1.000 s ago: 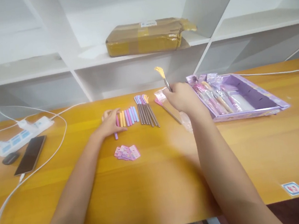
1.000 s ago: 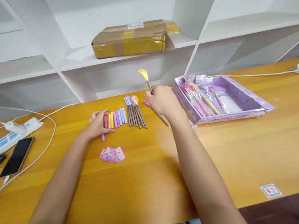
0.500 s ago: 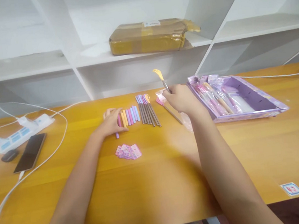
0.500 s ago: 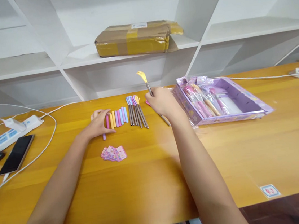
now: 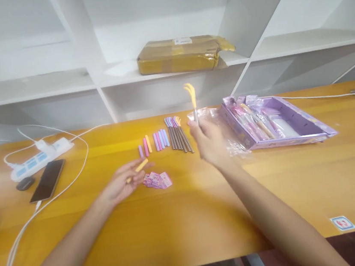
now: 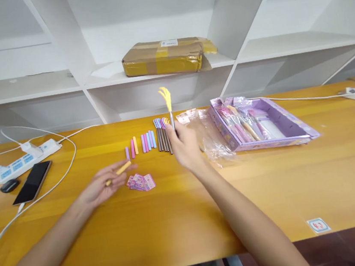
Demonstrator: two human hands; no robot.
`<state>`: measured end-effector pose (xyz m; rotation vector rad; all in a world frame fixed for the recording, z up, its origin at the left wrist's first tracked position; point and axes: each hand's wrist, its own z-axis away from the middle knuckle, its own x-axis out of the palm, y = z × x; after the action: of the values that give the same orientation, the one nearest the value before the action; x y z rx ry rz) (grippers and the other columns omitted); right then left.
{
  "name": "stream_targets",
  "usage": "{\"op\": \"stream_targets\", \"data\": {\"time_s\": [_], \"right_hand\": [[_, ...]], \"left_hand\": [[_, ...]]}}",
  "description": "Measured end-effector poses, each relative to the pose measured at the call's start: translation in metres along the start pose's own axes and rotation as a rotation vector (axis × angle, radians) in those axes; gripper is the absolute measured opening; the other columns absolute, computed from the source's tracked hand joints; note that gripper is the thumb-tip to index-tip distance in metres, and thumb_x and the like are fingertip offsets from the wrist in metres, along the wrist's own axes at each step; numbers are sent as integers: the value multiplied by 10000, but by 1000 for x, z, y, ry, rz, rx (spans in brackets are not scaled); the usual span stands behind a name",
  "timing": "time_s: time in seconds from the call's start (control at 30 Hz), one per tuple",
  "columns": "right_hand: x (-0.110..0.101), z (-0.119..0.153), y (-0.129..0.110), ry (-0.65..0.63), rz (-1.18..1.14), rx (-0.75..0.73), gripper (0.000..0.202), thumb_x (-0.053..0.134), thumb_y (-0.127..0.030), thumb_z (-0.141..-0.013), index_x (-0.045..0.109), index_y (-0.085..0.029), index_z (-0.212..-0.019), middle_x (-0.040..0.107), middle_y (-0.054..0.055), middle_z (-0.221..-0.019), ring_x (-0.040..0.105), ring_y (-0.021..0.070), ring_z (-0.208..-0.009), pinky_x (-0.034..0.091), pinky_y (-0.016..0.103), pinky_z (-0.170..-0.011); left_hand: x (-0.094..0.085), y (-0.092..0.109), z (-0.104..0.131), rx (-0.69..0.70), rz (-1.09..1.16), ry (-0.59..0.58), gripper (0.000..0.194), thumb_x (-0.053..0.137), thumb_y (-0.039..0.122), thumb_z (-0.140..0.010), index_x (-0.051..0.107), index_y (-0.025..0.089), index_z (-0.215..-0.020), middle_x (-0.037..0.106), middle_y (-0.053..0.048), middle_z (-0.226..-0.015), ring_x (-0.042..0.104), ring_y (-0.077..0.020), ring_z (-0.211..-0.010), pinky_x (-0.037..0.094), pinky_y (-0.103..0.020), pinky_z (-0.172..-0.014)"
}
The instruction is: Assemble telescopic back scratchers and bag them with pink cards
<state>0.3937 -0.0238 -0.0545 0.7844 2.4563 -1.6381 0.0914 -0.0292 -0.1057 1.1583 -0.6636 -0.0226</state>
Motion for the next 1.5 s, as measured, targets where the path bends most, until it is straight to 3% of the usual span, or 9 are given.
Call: {"op": "stream_targets", "data": {"time_s": [0.1,0.17,0.27,0.37,0.5,0.67,1.0,1.27,1.5], "right_hand": [[30,39,13,-70,-348,198,522,541,-669,-1009,459,-227,-743,402,-32,-630,378,118,-567,293,263,-516],[44,59,24,-89,-546,370,531,602,-704,-964,474,-234,-751,350,-55,-594,323,106,-504,267,257,-465],[55,76,38,-101,-765,501,526,674,-665,-930,461,-229,-726,309,-67,-591,303,94,-493,281,248,-458],[57,82,49,-125,-875,548,449,744,-590,-888,528,-219,-758,293,-77,-588,332,92,-510,331,238,-490],[55,85,52,-165,-898,555,381,783,-549,-845,618,-206,-826,394,-66,-579,385,90,-522,345,231,-520],[52,92,45,-303,-935,482,436,653,-625,-945,665,-199,-849,458,-50,-533,386,91,-487,313,237,-509],[56,101,44,-374,-836,439,365,655,-550,-962,679,-195,-876,634,-4,-659,447,95,-506,325,254,-530],[52,101,48,-416,-673,315,377,642,-580,-984,698,-212,-923,647,8,-745,496,120,-555,419,281,-584],[47,96,46,-556,-752,394,418,667,-624,-952,687,-207,-929,573,-11,-683,489,126,-588,409,280,-608]], "left_hand": [[-7,-39,14,-38,-79,-16,429,736,312,-960,646,161,-1352,699,-120,-1039,300,-49,-568,257,-218,-515],[-11,-56,19,-24,-174,-42,474,704,484,-984,625,194,-1351,528,22,-764,227,-58,-539,183,-222,-508],[-13,-65,25,2,-392,-95,543,607,646,-992,638,187,-1282,294,82,-681,201,-88,-548,175,-241,-525],[-10,-60,34,49,-634,-82,544,524,684,-1012,677,182,-1154,309,65,-680,259,-113,-584,228,-256,-555],[-6,-48,43,117,-814,-55,517,483,662,-1029,690,188,-1031,357,54,-665,312,-128,-605,264,-262,-587],[-11,-43,44,170,-941,-65,471,475,586,-1051,717,184,-1011,487,32,-735,409,-135,-666,318,-260,-655],[-16,-56,39,146,-853,-104,473,499,582,-1051,758,186,-1062,720,-18,-951,630,-182,-851,471,-278,-815],[-17,-57,41,337,-1125,-32,429,472,447,-1095,623,329,-1478,682,-38,-1475,636,-253,-1359,459,-389,-1184],[-16,-62,46,456,-1306,-35,374,503,408,-1089,669,298,-1405,765,-46,-1330,737,-230,-1197,559,-365,-1080]]}}
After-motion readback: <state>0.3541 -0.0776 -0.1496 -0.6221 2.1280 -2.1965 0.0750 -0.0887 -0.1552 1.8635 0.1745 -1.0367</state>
